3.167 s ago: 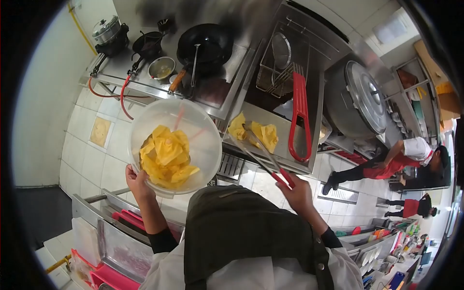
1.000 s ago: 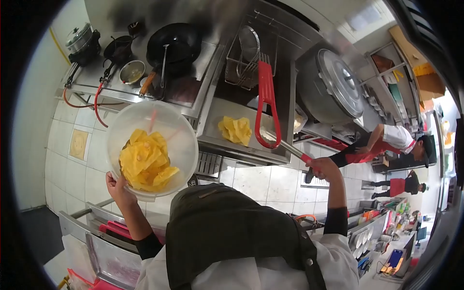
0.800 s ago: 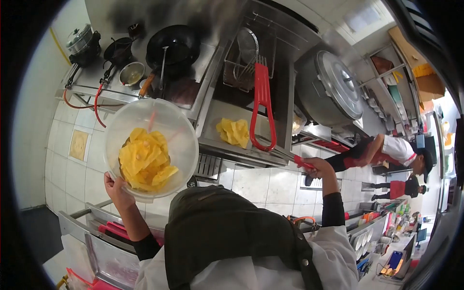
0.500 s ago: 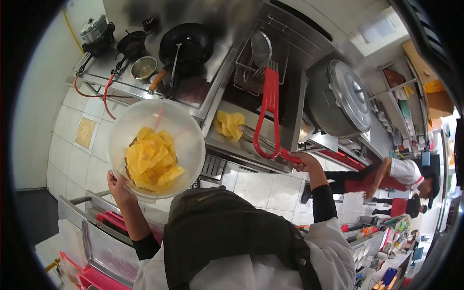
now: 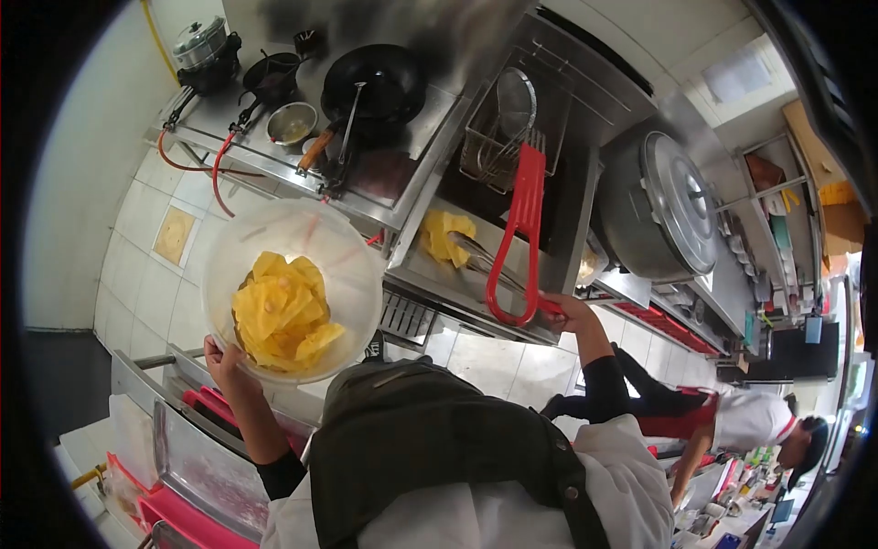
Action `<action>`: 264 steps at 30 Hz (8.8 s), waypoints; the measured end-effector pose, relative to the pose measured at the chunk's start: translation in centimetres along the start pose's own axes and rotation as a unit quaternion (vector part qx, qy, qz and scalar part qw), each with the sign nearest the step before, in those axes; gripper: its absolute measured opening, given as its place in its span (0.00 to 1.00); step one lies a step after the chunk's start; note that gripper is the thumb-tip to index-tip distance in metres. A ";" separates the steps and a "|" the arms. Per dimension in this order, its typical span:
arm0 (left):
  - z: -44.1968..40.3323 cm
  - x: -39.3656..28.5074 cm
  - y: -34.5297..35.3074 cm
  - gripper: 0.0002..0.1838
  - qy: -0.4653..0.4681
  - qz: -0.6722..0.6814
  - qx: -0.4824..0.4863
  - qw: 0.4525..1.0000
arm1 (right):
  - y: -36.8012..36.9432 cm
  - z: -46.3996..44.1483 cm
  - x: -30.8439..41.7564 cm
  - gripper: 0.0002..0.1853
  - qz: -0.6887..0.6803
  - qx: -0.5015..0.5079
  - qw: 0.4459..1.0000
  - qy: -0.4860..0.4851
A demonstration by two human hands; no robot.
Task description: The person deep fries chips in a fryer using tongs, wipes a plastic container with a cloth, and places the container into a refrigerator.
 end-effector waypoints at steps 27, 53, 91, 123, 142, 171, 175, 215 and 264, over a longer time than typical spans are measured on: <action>-1.3 1.8 -0.9 0.14 0.007 -0.001 0.024 1.000 | 6.0 10.4 -3.2 0.16 0.149 -0.129 0.966 -0.166; -0.6 -2.3 0.6 0.14 0.023 -0.007 0.096 0.995 | 26.8 5.3 0.3 0.19 0.384 0.141 0.912 -0.036; -1.3 -1.7 -1.6 0.11 0.051 -0.041 0.047 0.997 | 18.0 9.1 -0.8 0.18 0.578 -0.294 0.692 -0.318; -1.1 -2.1 -0.5 0.13 0.006 0.032 0.063 0.997 | 27.3 11.7 1.4 0.22 0.440 -0.087 0.803 -0.394; 3.6 -38.5 9.2 0.31 0.298 -0.156 0.086 0.938 | 10.6 24.5 -2.9 0.25 0.527 -0.144 0.804 -0.235; 67.4 17.9 87.7 0.13 -0.169 -0.170 0.770 0.591 | -31.0 52.3 -34.5 0.26 0.073 -0.571 0.802 -0.160; 74.3 29.0 97.1 0.02 -0.243 -0.121 0.732 0.625 | -36.6 54.1 -32.6 0.29 0.120 -0.560 0.816 -0.078; 93.4 83.9 127.9 0.20 -0.346 0.044 0.607 0.714 | -72.5 54.3 -24.8 0.23 -0.067 -0.483 0.872 -0.048; 32.5 30.8 52.3 0.13 -0.120 -0.438 0.717 0.529 | -28.5 19.0 12.3 0.14 0.343 -0.388 0.662 -0.542</action>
Point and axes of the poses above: each hand's wrist, its own z-axis away from the middle knuckle, its own y-axis out of the palm, x = y × z, the point moved 5 cm from there along -z, towards the middle knuckle, and after that the axes turned 10 degrees about -y, right-handed, at the moved point
